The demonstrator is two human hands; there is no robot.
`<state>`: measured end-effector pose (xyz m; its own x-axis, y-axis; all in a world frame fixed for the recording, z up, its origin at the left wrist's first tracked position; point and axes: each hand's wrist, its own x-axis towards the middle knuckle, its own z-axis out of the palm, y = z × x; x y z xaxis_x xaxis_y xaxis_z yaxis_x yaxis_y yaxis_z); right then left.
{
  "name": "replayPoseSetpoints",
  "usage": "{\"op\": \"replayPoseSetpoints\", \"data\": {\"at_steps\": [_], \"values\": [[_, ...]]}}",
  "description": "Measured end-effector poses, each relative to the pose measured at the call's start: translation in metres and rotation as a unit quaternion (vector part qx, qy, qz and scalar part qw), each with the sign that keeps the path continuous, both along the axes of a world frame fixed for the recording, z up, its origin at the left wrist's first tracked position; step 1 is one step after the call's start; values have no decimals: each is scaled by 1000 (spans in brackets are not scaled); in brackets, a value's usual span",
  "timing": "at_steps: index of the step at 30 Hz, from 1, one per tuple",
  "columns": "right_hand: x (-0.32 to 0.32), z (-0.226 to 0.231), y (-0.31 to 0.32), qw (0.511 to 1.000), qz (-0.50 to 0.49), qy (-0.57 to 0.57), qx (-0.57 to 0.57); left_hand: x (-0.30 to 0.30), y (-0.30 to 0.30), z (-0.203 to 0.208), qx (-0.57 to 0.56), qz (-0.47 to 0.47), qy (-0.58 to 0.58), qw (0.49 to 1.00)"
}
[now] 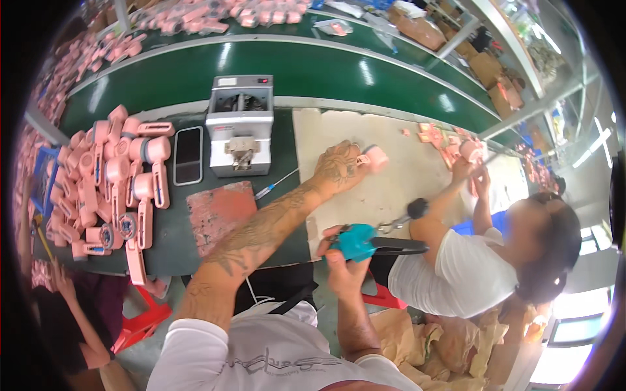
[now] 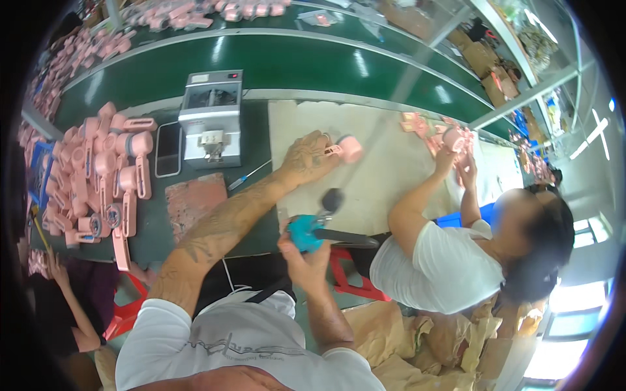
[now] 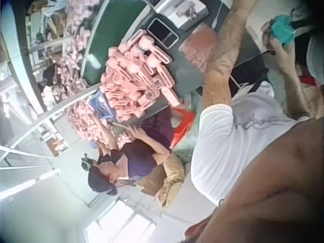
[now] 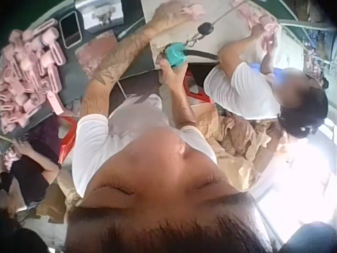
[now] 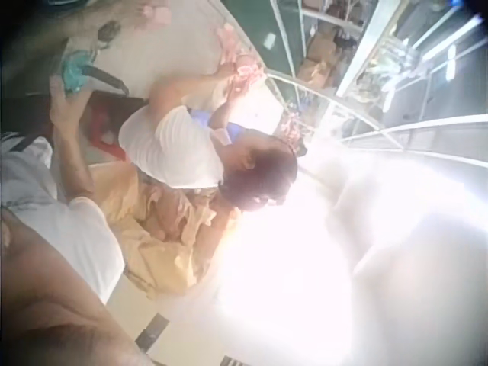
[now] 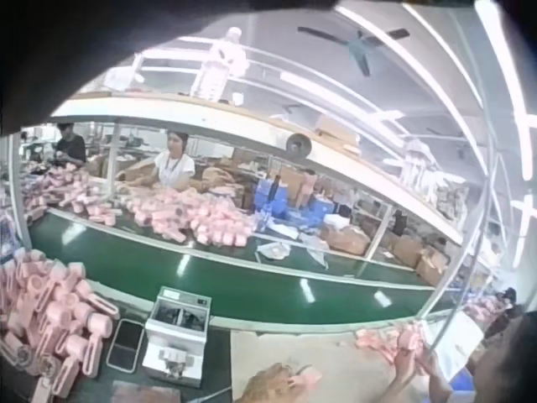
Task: Assembling handheld pink fans on a factory production line.
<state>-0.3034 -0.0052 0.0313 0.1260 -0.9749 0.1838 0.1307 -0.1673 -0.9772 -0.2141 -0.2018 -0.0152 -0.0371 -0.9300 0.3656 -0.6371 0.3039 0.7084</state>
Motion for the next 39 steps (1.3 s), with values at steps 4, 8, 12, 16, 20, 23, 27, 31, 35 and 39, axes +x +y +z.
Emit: {"op": "replayPoseSetpoints", "data": {"at_steps": [4, 8, 12, 16, 20, 23, 27, 31, 35, 39], "values": [[-8, 6, -15, 999, -37, 4, 6, 79, 66, 27, -111, -63, -8, 992], [-2, 1, -34, 1000, -3, -6, -9, 144, 142, 55, 12, -45, 6, 999], [46, 25, -52, 995, 31, -90, -1, 194, 180, 49, -5, -17, -33, 999], [110, 41, -91, 984, 82, -145, -68, 215, 185, 31, 34, -5, -57, 998], [167, 46, -128, 985, 81, -123, -84, 215, 189, 18, -15, -9, -118, 993], [190, 40, -141, 980, 103, -102, -134, 218, 189, 13, -50, 4, -101, 994], [203, 23, -149, 972, 127, -97, -169, 218, 189, 16, -48, 23, -78, 996], [198, 24, -149, 975, 124, -96, -157, 218, 188, 15, -49, 24, -81, 995], [190, 35, -130, 985, 131, -31, -105, 219, 187, 11, -50, 33, -54, 997], [165, 32, -116, 985, 132, -86, -72, 218, 185, 13, -52, 35, -71, 995]]}}
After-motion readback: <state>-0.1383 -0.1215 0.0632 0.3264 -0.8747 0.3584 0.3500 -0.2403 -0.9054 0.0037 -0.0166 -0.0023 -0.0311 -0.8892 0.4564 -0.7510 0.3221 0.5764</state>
